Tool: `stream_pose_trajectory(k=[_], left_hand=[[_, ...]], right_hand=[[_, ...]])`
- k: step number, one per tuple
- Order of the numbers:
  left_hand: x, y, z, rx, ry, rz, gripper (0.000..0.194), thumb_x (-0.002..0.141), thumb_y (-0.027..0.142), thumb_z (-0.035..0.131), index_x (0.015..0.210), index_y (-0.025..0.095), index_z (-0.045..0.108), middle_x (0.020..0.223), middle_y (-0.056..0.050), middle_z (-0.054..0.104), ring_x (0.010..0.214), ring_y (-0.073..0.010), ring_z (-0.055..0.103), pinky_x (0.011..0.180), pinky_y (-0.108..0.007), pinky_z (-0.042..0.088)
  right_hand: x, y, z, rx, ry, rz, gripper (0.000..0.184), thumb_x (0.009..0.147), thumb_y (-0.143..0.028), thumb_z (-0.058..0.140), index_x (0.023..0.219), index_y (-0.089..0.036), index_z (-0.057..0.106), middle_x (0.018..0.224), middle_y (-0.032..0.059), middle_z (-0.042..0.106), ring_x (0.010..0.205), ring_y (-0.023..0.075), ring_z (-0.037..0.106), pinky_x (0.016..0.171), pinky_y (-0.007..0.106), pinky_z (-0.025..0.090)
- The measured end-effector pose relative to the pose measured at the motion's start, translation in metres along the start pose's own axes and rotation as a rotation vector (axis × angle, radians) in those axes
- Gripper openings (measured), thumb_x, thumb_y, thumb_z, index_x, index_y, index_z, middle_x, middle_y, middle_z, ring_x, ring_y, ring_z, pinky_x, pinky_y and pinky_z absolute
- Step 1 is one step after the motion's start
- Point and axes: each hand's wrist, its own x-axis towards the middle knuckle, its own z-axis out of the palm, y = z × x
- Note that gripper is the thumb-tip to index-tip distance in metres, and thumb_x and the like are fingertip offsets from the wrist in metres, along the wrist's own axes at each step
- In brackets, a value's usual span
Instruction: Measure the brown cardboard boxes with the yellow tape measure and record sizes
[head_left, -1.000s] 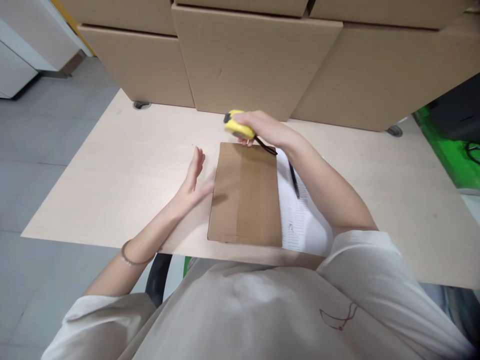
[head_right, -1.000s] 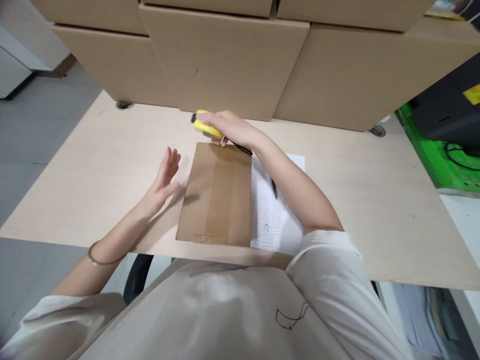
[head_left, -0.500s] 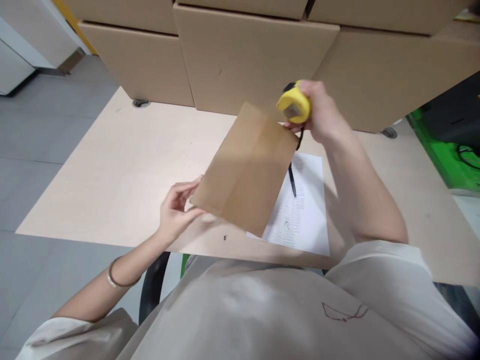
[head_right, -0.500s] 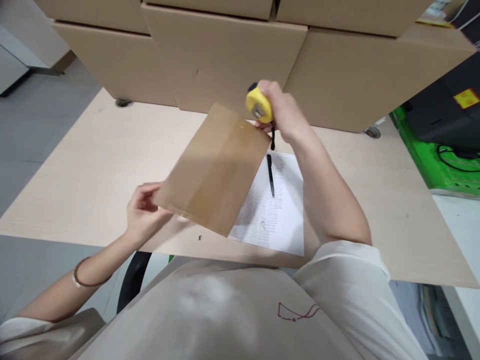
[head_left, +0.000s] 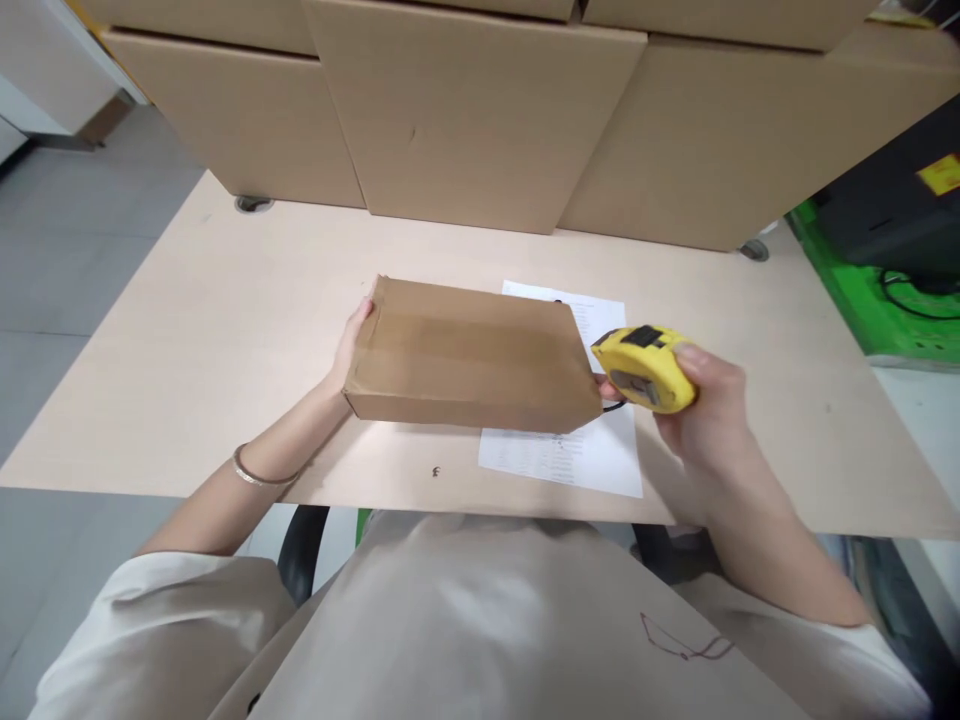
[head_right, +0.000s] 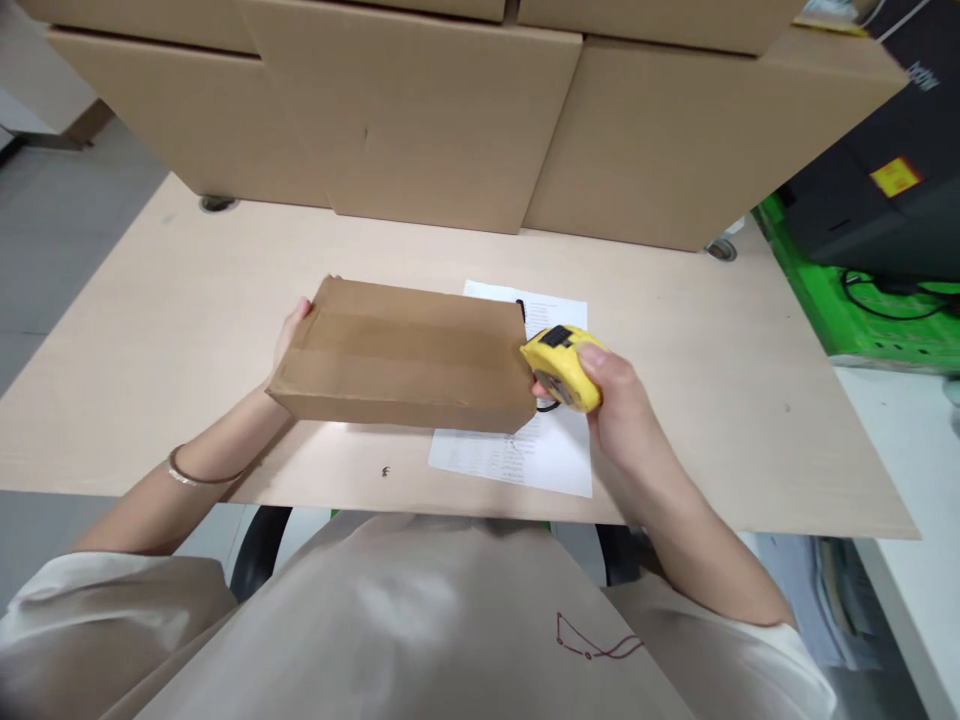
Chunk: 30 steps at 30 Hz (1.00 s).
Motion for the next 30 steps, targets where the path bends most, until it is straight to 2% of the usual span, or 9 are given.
stream_pose_trajectory(k=[3,6,9,12,17,20,23,27,30], left_hand=[[-0.002,-0.018,-0.009,0.052,0.101,0.008,0.065,0.089,0.060,0.080,0.149,0.037,0.075,0.178,0.001,0.066,0.178,-0.0384,0.046,0.141,-0.053,0.048],[-0.008,-0.022,-0.021,0.176,0.071,0.040,0.083,0.090,0.058,0.076,0.169,0.037,0.064,0.197,0.002,0.041,0.187,-0.0391,0.026,0.150,-0.056,0.033],[-0.019,-0.016,-0.032,0.290,-0.002,-0.004,0.099,0.092,0.061,0.082,0.182,0.037,0.049,0.200,-0.004,0.034,0.184,-0.0466,0.032,0.148,-0.063,0.036],[-0.030,-0.009,-0.037,0.341,-0.074,-0.018,0.118,0.089,0.059,0.093,0.190,0.042,0.033,0.200,-0.007,0.033,0.181,-0.0506,0.038,0.143,-0.068,0.042],[-0.035,-0.007,-0.034,0.293,-0.098,-0.059,0.137,0.079,0.055,0.104,0.191,0.041,0.026,0.200,-0.010,0.032,0.182,-0.0521,0.034,0.145,-0.072,0.036],[-0.032,-0.009,-0.032,0.245,-0.079,-0.052,0.132,0.074,0.050,0.105,0.187,0.042,0.037,0.191,-0.009,0.049,0.179,-0.0516,0.041,0.146,-0.073,0.033],[-0.030,-0.012,-0.028,0.206,-0.103,0.001,0.109,0.076,0.043,0.101,0.174,0.041,0.055,0.170,-0.007,0.070,0.172,-0.0494,0.052,0.146,-0.072,0.035],[-0.029,-0.014,-0.023,0.158,-0.117,0.074,0.082,0.080,0.038,0.096,0.157,0.033,0.067,0.149,-0.008,0.079,0.159,-0.0475,0.064,0.141,-0.069,0.044],[-0.027,-0.016,-0.022,0.157,-0.129,0.113,0.091,0.078,0.039,0.096,0.163,0.034,0.063,0.154,-0.008,0.077,0.162,-0.0472,0.061,0.143,-0.068,0.041]], right_hand=[[-0.006,0.024,-0.001,-0.028,-0.030,0.041,0.041,0.090,-0.067,0.070,0.102,-0.029,0.076,0.091,0.0112,0.081,0.082,0.0360,0.080,0.085,0.054,0.069],[-0.005,0.038,-0.010,-0.108,-0.118,0.067,0.041,0.097,-0.068,0.066,0.098,-0.029,0.078,0.091,0.0120,0.083,0.094,0.0398,0.081,0.092,0.055,0.067],[0.007,0.036,-0.023,-0.186,-0.143,0.061,0.037,0.097,-0.065,0.069,0.090,-0.030,0.079,0.091,0.0119,0.083,0.092,0.0379,0.081,0.090,0.052,0.064],[0.028,0.017,-0.021,-0.193,-0.140,0.021,0.032,0.093,-0.064,0.075,0.094,-0.032,0.074,0.080,0.0078,0.078,0.070,0.0311,0.075,0.068,0.046,0.059],[0.071,-0.028,0.056,-0.219,-0.399,-0.011,0.060,0.085,-0.081,0.084,0.089,-0.030,0.053,0.065,0.0023,0.069,0.049,0.0193,0.056,0.045,0.034,0.042],[0.093,-0.046,0.127,-0.313,-0.653,-0.048,0.070,0.095,-0.096,0.066,0.088,-0.027,0.058,0.064,0.0018,0.067,0.056,0.0181,0.061,0.051,0.033,0.051],[0.108,-0.054,0.184,-0.469,-0.721,-0.050,0.081,0.097,-0.105,0.050,0.087,-0.025,0.059,0.064,-0.0015,0.067,0.064,0.0165,0.065,0.061,0.030,0.059],[0.118,-0.058,0.218,-0.751,-0.698,-0.114,0.085,0.098,-0.107,0.038,0.089,-0.025,0.057,0.062,-0.0027,0.064,0.063,0.0161,0.064,0.058,0.030,0.055],[0.122,-0.059,0.216,-0.779,-0.721,-0.090,0.073,0.109,-0.091,0.043,0.087,-0.024,0.061,0.061,-0.0027,0.061,0.059,0.0140,0.058,0.055,0.028,0.050]])
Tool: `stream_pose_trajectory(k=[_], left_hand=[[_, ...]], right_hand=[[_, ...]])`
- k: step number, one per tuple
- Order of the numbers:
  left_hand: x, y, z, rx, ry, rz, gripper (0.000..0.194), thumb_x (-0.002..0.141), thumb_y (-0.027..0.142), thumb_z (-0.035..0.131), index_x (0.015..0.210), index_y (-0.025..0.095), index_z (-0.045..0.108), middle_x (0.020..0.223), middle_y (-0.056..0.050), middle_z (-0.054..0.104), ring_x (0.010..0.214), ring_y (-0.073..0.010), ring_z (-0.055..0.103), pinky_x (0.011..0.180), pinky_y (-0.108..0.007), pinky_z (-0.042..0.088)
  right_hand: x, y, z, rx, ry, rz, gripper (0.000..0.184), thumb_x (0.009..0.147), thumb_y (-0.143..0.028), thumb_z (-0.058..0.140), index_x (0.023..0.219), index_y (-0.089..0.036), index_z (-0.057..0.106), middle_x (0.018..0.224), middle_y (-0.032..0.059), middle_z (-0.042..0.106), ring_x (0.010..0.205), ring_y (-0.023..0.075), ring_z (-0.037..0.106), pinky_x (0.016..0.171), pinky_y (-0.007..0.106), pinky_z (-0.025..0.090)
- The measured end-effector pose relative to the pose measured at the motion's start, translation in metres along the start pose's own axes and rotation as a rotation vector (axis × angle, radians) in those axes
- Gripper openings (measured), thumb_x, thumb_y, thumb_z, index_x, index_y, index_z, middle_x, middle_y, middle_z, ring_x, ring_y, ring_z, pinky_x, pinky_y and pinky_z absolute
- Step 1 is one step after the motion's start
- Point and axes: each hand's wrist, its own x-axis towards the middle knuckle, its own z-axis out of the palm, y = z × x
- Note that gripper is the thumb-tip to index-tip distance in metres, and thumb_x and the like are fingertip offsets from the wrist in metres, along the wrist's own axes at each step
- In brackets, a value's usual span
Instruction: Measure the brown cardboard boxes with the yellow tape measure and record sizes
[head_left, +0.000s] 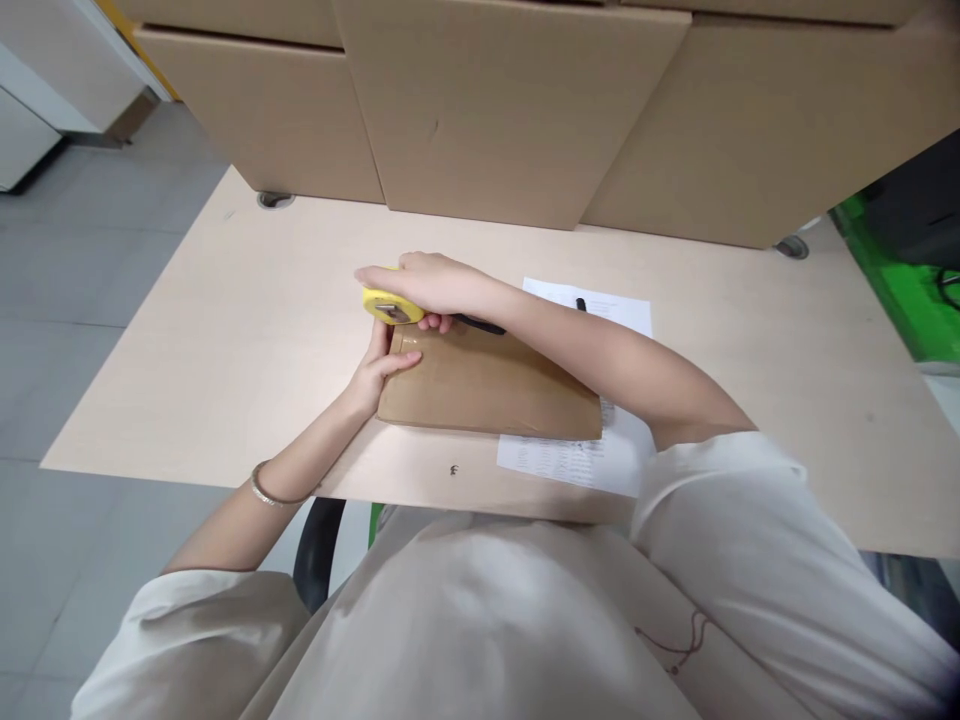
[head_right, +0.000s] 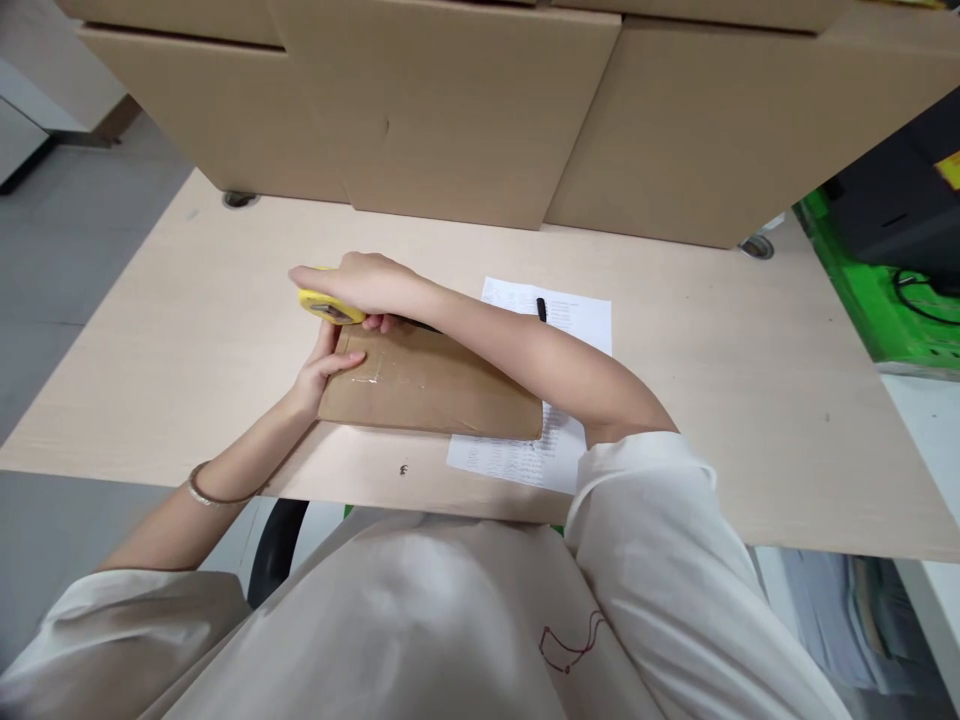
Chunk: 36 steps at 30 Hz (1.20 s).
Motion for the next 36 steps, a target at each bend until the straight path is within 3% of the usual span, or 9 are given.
stream_pose_trajectory(k=[3,6,11,15,18,24,36], left_hand=[[0.000,0.003,0.001,0.018,0.003,-0.001,0.117,0.077,0.040,0.097,0.182,0.043,0.044,0.180,-0.004,0.062,0.177,-0.0474,0.044,0.149,-0.066,0.030],[-0.003,0.010,0.002,0.045,-0.010,-0.066,0.130,0.083,0.040,0.095,0.192,0.045,0.023,0.198,0.001,0.038,0.187,-0.0465,0.023,0.153,-0.063,0.018],[-0.007,0.018,0.000,0.145,-0.025,-0.126,0.142,0.083,0.048,0.096,0.194,0.041,0.010,0.204,0.003,0.011,0.188,-0.0483,0.008,0.153,-0.062,0.012],[-0.007,0.020,-0.001,0.190,-0.037,-0.127,0.140,0.084,0.053,0.095,0.194,0.042,0.010,0.204,0.003,0.010,0.188,-0.0488,0.007,0.152,-0.065,0.013],[-0.007,0.024,0.002,0.165,-0.006,-0.162,0.142,0.082,0.048,0.096,0.195,0.039,0.010,0.204,-0.001,0.015,0.187,-0.0504,0.015,0.151,-0.067,0.019],[-0.007,0.028,0.005,0.145,0.050,-0.178,0.140,0.076,0.040,0.096,0.194,0.038,0.020,0.203,0.002,0.019,0.188,-0.0463,0.017,0.153,-0.061,0.016],[-0.009,0.022,-0.003,0.160,0.009,-0.148,0.126,0.086,0.041,0.095,0.192,0.045,0.026,0.204,0.008,0.016,0.190,-0.0450,0.005,0.154,-0.061,0.004]], right_hand=[[-0.009,0.012,-0.010,0.090,-0.032,0.001,0.063,0.115,-0.075,0.049,0.085,-0.021,0.064,0.062,-0.0002,0.061,0.054,0.0123,0.054,0.052,0.027,0.047],[-0.031,0.033,-0.025,0.167,-0.019,0.069,0.057,0.115,-0.068,0.055,0.085,-0.021,0.064,0.062,0.0025,0.062,0.047,0.0132,0.050,0.045,0.028,0.042],[-0.096,0.102,-0.062,0.292,0.152,0.145,0.035,0.111,-0.052,0.071,0.092,-0.022,0.066,0.068,0.0039,0.068,0.047,0.0139,0.052,0.044,0.027,0.042],[-0.139,0.165,-0.085,0.322,0.258,0.110,0.047,0.101,-0.066,0.075,0.083,-0.024,0.066,0.066,0.0066,0.069,0.045,0.0163,0.052,0.042,0.031,0.042],[-0.152,0.190,-0.088,0.315,0.262,0.111,0.054,0.097,-0.074,0.072,0.078,-0.024,0.065,0.065,0.0078,0.068,0.046,0.0177,0.054,0.043,0.033,0.044],[-0.156,0.200,-0.082,0.335,0.272,0.154,0.057,0.088,-0.079,0.079,0.077,-0.026,0.064,0.069,0.0094,0.071,0.049,0.0189,0.058,0.044,0.034,0.048],[-0.150,0.199,-0.082,0.399,0.268,0.221,0.050,0.093,-0.072,0.072,0.076,-0.025,0.065,0.062,0.0073,0.068,0.048,0.0179,0.054,0.046,0.032,0.046]])
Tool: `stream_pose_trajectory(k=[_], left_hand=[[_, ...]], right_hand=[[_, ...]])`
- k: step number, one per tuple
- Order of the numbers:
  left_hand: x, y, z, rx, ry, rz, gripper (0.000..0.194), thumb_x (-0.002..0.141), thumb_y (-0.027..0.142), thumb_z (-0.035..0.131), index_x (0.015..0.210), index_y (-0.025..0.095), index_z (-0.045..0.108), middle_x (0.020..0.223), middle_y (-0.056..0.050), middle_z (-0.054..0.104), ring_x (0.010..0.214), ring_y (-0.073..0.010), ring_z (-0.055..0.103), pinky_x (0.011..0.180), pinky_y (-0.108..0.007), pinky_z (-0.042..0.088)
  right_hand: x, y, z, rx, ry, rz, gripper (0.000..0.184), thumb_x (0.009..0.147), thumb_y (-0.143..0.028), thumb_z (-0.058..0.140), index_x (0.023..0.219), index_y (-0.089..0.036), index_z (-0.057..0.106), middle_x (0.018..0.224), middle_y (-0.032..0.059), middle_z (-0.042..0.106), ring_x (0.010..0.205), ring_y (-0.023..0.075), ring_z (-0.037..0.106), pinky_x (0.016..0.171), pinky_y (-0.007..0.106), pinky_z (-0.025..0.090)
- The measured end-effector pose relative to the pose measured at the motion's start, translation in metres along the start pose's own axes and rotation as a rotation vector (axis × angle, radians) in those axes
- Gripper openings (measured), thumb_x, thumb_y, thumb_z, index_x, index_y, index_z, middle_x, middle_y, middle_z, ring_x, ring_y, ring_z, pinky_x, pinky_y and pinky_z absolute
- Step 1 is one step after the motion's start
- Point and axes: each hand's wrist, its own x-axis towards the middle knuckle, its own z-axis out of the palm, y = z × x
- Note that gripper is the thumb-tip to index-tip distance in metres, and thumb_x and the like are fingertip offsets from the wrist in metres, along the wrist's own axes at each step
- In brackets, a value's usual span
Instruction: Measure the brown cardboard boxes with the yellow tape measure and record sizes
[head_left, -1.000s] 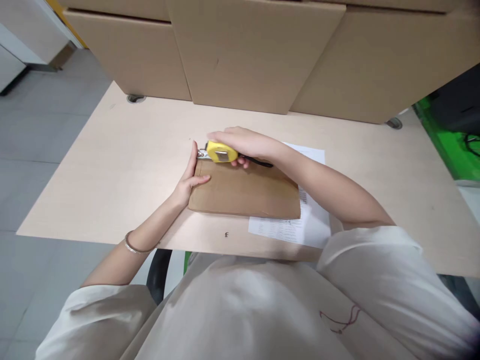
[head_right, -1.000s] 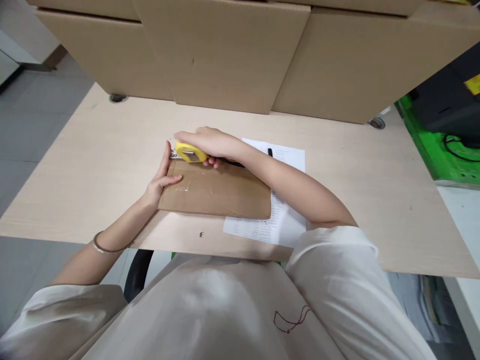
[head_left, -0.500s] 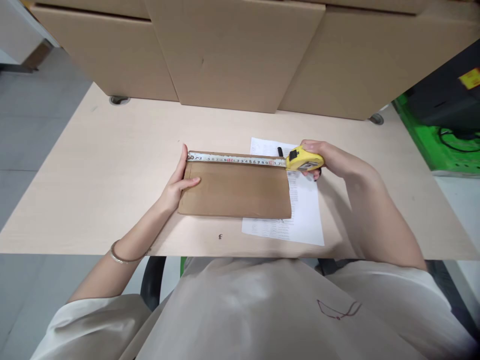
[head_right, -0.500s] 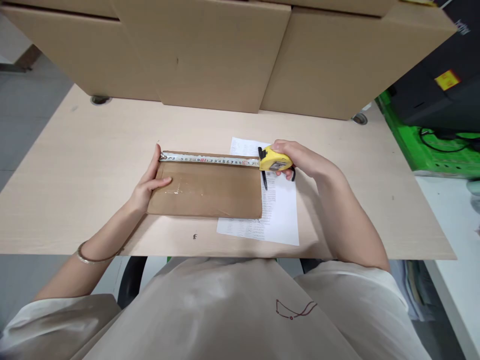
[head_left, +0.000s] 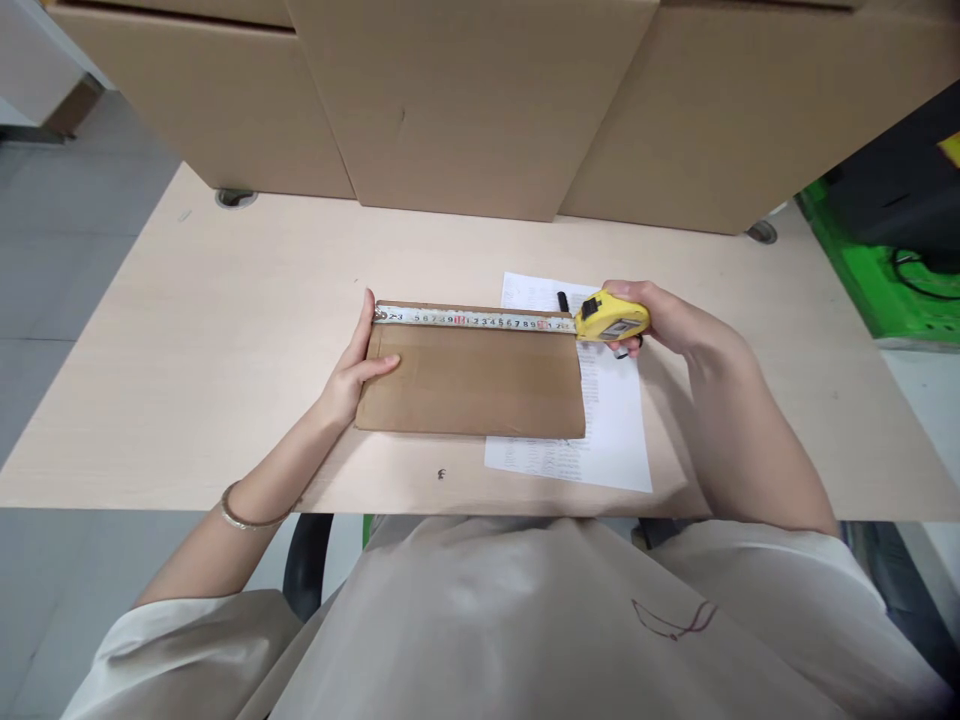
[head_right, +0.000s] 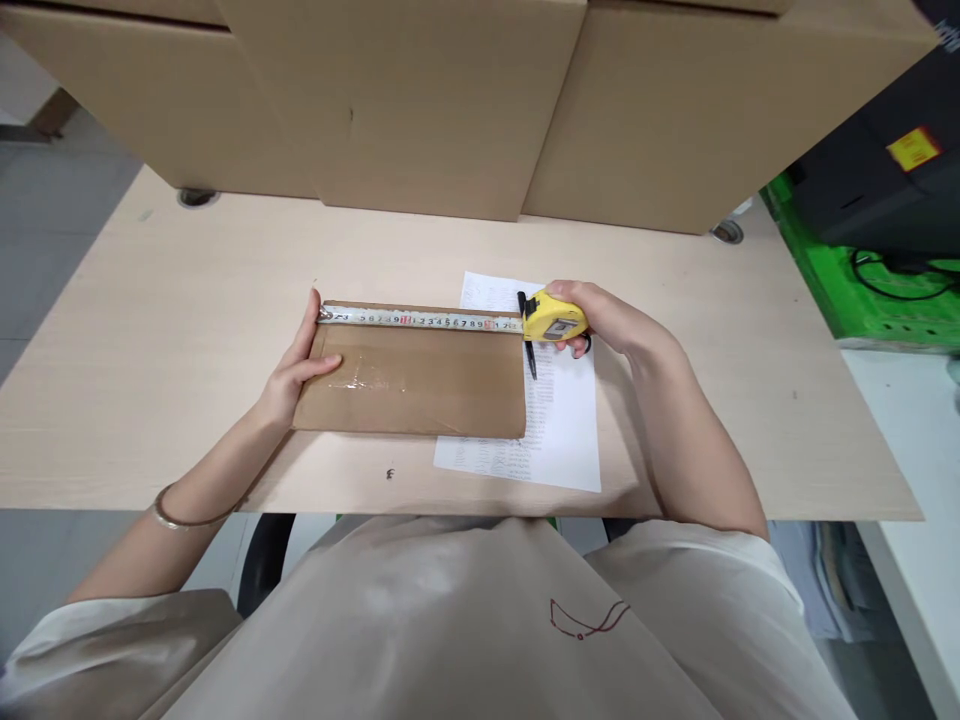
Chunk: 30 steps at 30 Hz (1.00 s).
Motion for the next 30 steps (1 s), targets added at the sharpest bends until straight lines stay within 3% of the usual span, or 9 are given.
stream_pose_trajectory(k=[4,7,9,12,16,19,21,27,30], left_hand=[[0.002,-0.006,0.000,-0.005,0.015,0.016,0.134,0.082,0.044,0.097,0.193,0.044,0.021,0.205,0.007,0.015,0.190,-0.0439,0.002,0.155,-0.056,0.006],[0.005,-0.009,0.002,-0.071,0.015,-0.015,0.155,0.076,0.049,0.101,0.194,0.044,0.000,0.205,0.000,0.013,0.189,-0.0487,0.009,0.153,-0.062,0.019],[0.006,-0.010,0.004,-0.108,0.007,-0.035,0.165,0.073,0.052,0.103,0.193,0.042,-0.010,0.205,-0.005,0.013,0.187,-0.0516,0.015,0.150,-0.065,0.028],[0.007,-0.009,0.004,-0.113,0.004,-0.030,0.170,0.071,0.054,0.105,0.192,0.039,-0.013,0.205,-0.009,0.014,0.186,-0.0526,0.018,0.149,-0.064,0.032],[0.005,-0.008,0.003,-0.086,0.010,-0.023,0.165,0.072,0.056,0.106,0.193,0.042,-0.006,0.202,-0.011,0.024,0.184,-0.0525,0.027,0.147,-0.061,0.036],[0.002,-0.007,0.002,-0.057,0.037,-0.026,0.152,0.079,0.055,0.102,0.193,0.046,0.003,0.199,-0.008,0.033,0.181,-0.0499,0.037,0.146,-0.059,0.041],[0.001,-0.007,0.001,-0.034,0.039,-0.028,0.144,0.082,0.053,0.100,0.193,0.048,0.008,0.198,-0.006,0.035,0.180,-0.0490,0.041,0.145,-0.059,0.043],[0.001,-0.002,0.001,-0.035,0.056,-0.071,0.145,0.077,0.049,0.101,0.193,0.049,0.013,0.201,-0.002,0.031,0.183,-0.0493,0.032,0.146,-0.060,0.042],[-0.003,0.003,0.005,-0.032,0.074,-0.094,0.139,0.079,0.048,0.099,0.192,0.049,0.018,0.202,0.000,0.027,0.185,-0.0498,0.028,0.147,-0.062,0.039]], right_hand=[[-0.010,-0.013,-0.008,-0.049,-0.017,-0.102,0.049,0.094,-0.071,0.074,0.079,-0.025,0.065,0.064,0.0058,0.070,0.048,0.0162,0.050,0.043,0.031,0.035],[-0.013,-0.038,-0.001,-0.031,-0.057,-0.198,0.053,0.101,-0.074,0.069,0.081,-0.025,0.066,0.062,0.0040,0.067,0.048,0.0154,0.044,0.044,0.033,0.028],[-0.009,-0.059,0.016,-0.039,-0.079,-0.253,0.052,0.102,-0.071,0.073,0.081,-0.025,0.067,0.063,0.0032,0.066,0.051,0.0154,0.045,0.046,0.033,0.030],[0.002,-0.085,0.056,-0.096,-0.110,-0.289,0.044,0.101,-0.059,0.078,0.079,-0.023,0.066,0.069,0.0033,0.067,0.062,0.0179,0.057,0.056,0.033,0.041],[0.008,-0.100,0.108,-0.331,0.041,-0.496,0.037,0.103,-0.058,0.074,0.098,-0.021,0.073,0.094,0.0066,0.078,0.083,0.0222,0.069,0.075,0.035,0.051],[-0.004,-0.095,0.131,-0.557,0.172,-0.602,0.051,0.097,-0.059,0.083,0.128,-0.019,0.075,0.117,0.0119,0.083,0.102,0.0307,0.075,0.087,0.041,0.055],[-0.015,-0.083,0.139,-0.690,0.227,-0.611,0.061,0.096,-0.060,0.084,0.137,-0.016,0.074,0.124,0.0174,0.083,0.108,0.0365,0.076,0.090,0.046,0.057],[-0.027,-0.036,0.147,-0.845,0.327,-0.688,0.061,0.099,-0.066,0.080,0.134,-0.015,0.078,0.115,0.0237,0.083,0.108,0.0449,0.073,0.094,0.057,0.057],[-0.025,-0.025,0.129,-0.785,0.385,-0.748,0.070,0.099,-0.077,0.077,0.136,-0.017,0.076,0.128,0.0247,0.080,0.121,0.0483,0.070,0.107,0.064,0.054]])
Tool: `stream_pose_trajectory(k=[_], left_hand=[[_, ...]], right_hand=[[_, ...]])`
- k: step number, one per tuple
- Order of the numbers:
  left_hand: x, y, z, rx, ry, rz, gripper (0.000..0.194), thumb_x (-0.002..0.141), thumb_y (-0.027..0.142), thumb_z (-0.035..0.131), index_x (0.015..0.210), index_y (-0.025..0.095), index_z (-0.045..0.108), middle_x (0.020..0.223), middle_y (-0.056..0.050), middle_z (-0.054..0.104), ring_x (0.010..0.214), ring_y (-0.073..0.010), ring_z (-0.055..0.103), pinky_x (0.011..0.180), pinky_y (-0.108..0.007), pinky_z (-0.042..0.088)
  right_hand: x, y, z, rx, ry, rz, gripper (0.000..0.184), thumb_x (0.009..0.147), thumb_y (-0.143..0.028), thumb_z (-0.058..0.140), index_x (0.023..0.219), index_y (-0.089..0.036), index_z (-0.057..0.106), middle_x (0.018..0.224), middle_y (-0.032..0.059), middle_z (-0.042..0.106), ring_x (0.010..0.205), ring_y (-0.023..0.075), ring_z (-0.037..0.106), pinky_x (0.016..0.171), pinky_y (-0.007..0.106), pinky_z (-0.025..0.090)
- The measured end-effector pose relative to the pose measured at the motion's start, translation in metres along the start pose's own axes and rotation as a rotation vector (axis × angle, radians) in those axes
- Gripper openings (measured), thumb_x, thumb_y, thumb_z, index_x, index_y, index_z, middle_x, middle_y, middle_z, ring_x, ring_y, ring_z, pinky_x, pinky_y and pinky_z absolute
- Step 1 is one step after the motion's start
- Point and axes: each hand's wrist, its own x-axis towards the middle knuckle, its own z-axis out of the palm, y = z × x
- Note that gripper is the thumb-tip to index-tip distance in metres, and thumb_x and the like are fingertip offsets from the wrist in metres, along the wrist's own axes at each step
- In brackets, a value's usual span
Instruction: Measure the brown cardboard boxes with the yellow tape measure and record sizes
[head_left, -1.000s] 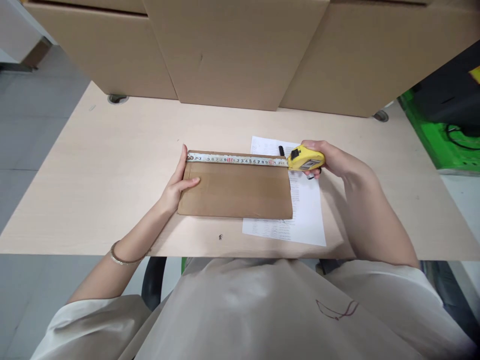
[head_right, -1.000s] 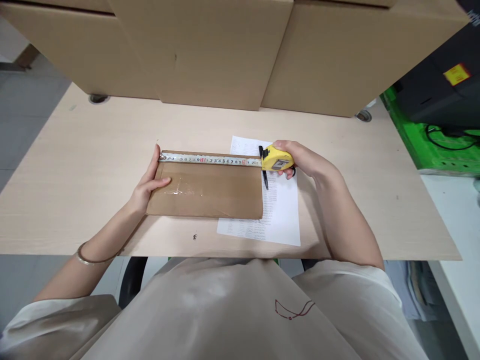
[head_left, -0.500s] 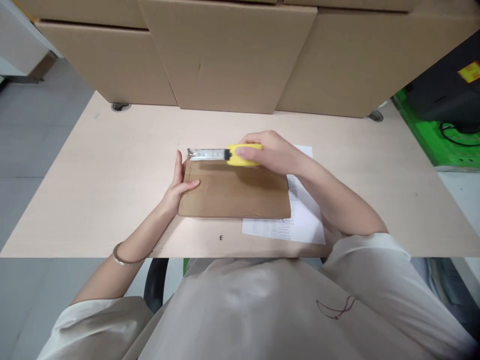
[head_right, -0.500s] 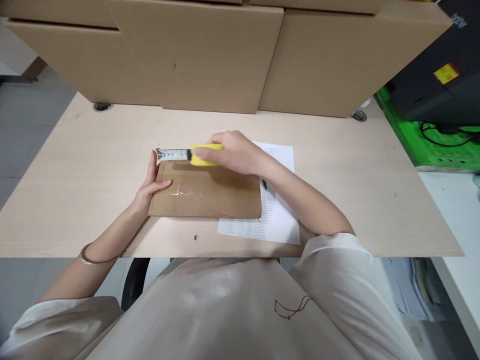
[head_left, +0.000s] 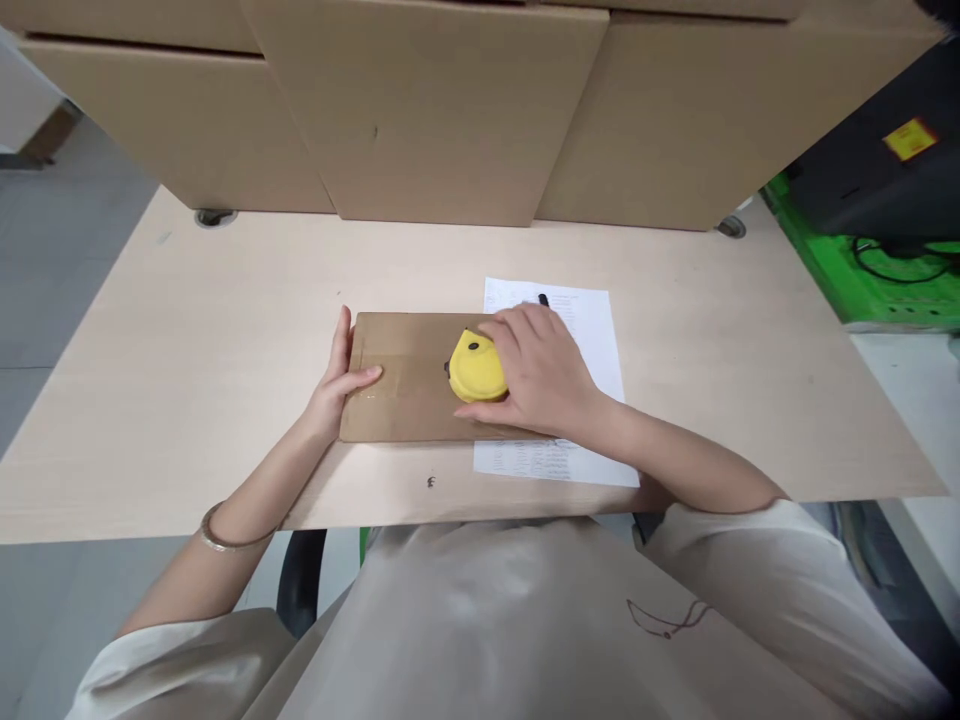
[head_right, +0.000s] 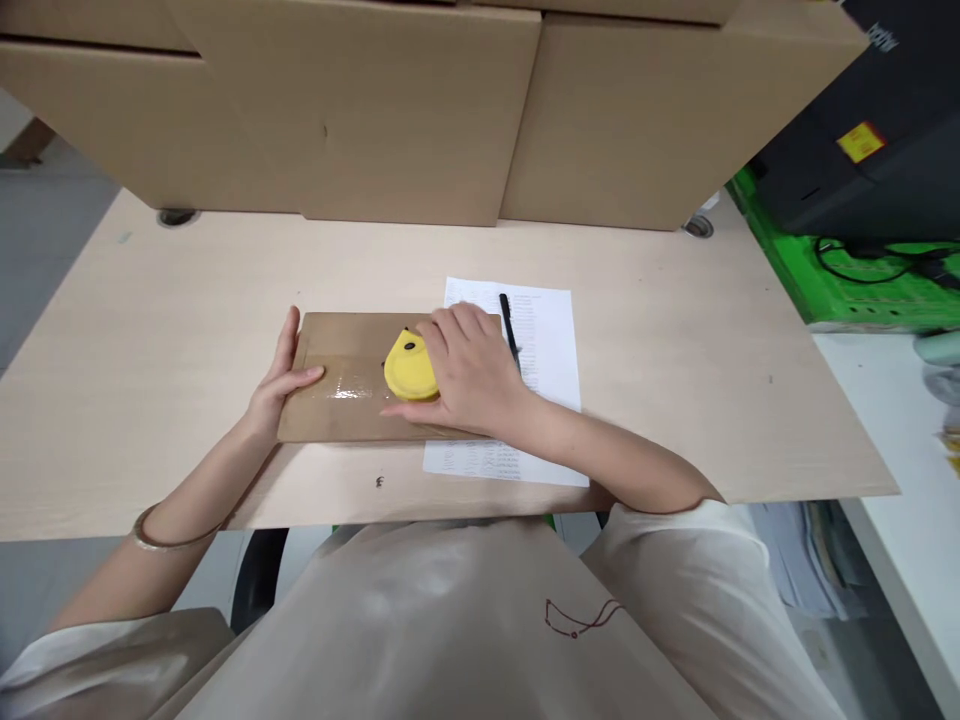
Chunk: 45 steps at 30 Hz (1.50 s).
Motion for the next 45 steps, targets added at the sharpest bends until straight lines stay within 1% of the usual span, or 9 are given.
stream_pose_trajectory(k=[4,7,10,12,17,21,24,29,45], left_hand=[[-0.007,0.008,0.006,-0.007,-0.014,-0.050,0.132,0.083,0.047,0.096,0.193,0.042,0.023,0.198,-0.005,0.037,0.182,-0.0525,0.034,0.145,-0.066,0.041],[-0.010,0.011,0.008,-0.022,-0.014,-0.069,0.130,0.083,0.047,0.095,0.193,0.040,0.025,0.194,-0.007,0.046,0.179,-0.0532,0.040,0.143,-0.068,0.044],[-0.010,0.013,0.009,-0.019,-0.011,-0.079,0.128,0.085,0.048,0.095,0.192,0.042,0.025,0.191,-0.007,0.050,0.175,-0.0532,0.047,0.142,-0.068,0.046],[-0.011,0.013,0.008,-0.011,-0.009,-0.080,0.127,0.086,0.047,0.095,0.192,0.042,0.026,0.191,-0.008,0.050,0.175,-0.0533,0.048,0.142,-0.068,0.047],[-0.014,0.017,0.009,-0.002,0.011,-0.097,0.121,0.088,0.045,0.095,0.191,0.042,0.032,0.194,-0.005,0.047,0.179,-0.0528,0.040,0.143,-0.069,0.046],[-0.015,0.019,0.012,-0.008,0.051,-0.124,0.124,0.082,0.049,0.098,0.190,0.042,0.036,0.195,-0.004,0.045,0.182,-0.0542,0.033,0.144,-0.072,0.043],[-0.016,0.020,0.012,-0.012,0.056,-0.133,0.121,0.083,0.049,0.098,0.189,0.044,0.038,0.196,-0.001,0.043,0.183,-0.0548,0.028,0.143,-0.073,0.043],[-0.022,0.024,0.012,-0.012,0.045,-0.145,0.111,0.093,0.042,0.093,0.189,0.047,0.037,0.198,0.003,0.038,0.185,-0.0514,0.024,0.148,-0.069,0.038],[-0.023,0.025,0.009,0.023,0.059,-0.150,0.104,0.092,0.047,0.097,0.183,0.052,0.047,0.201,0.013,0.027,0.189,-0.0464,0.010,0.152,-0.069,0.031]], right_hand=[[0.001,0.053,-0.029,0.025,0.091,0.385,0.046,0.119,-0.060,0.050,0.127,-0.020,0.072,0.121,0.0201,0.080,0.110,0.0390,0.075,0.096,0.051,0.056],[0.001,0.089,-0.038,-0.103,-0.204,0.696,0.039,0.119,-0.048,0.050,0.095,-0.023,0.067,0.096,0.0188,0.078,0.095,0.0377,0.076,0.083,0.045,0.051],[0.001,0.099,-0.027,-0.183,-0.570,0.711,0.045,0.116,-0.048,0.057,0.078,-0.025,0.057,0.091,0.0183,0.078,0.095,0.0375,0.078,0.076,0.041,0.047],[-0.002,0.100,-0.018,-0.213,-0.645,0.662,0.040,0.114,-0.042,0.059,0.078,-0.026,0.054,0.092,0.0169,0.079,0.093,0.0354,0.077,0.074,0.039,0.045],[-0.013,0.130,-0.020,0.304,-0.444,0.571,0.040,0.110,-0.048,0.060,0.077,-0.026,0.054,0.071,0.0053,0.067,0.067,0.0224,0.060,0.066,0.035,0.046],[-0.017,0.177,-0.025,0.799,-0.023,0.697,0.050,0.082,-0.060,0.090,0.079,-0.029,0.051,0.053,-0.0058,0.047,0.046,0.0126,0.036,0.046,0.028,0.027],[-0.011,0.201,-0.019,0.910,0.130,0.696,0.054,0.069,-0.050,0.097,0.076,-0.029,0.048,0.051,-0.0063,0.050,0.042,0.0106,0.041,0.042,0.025,0.025],[0.001,0.215,0.001,0.912,0.139,0.719,0.054,0.070,-0.055,0.100,0.074,-0.028,0.054,0.063,0.0050,0.073,0.048,0.0155,0.063,0.043,0.028,0.048],[0.000,0.221,0.009,0.840,0.062,0.755,0.047,0.070,-0.018,0.107,0.060,-0.022,0.062,0.052,0.0009,0.064,0.045,0.0088,0.055,0.046,0.023,0.044]])
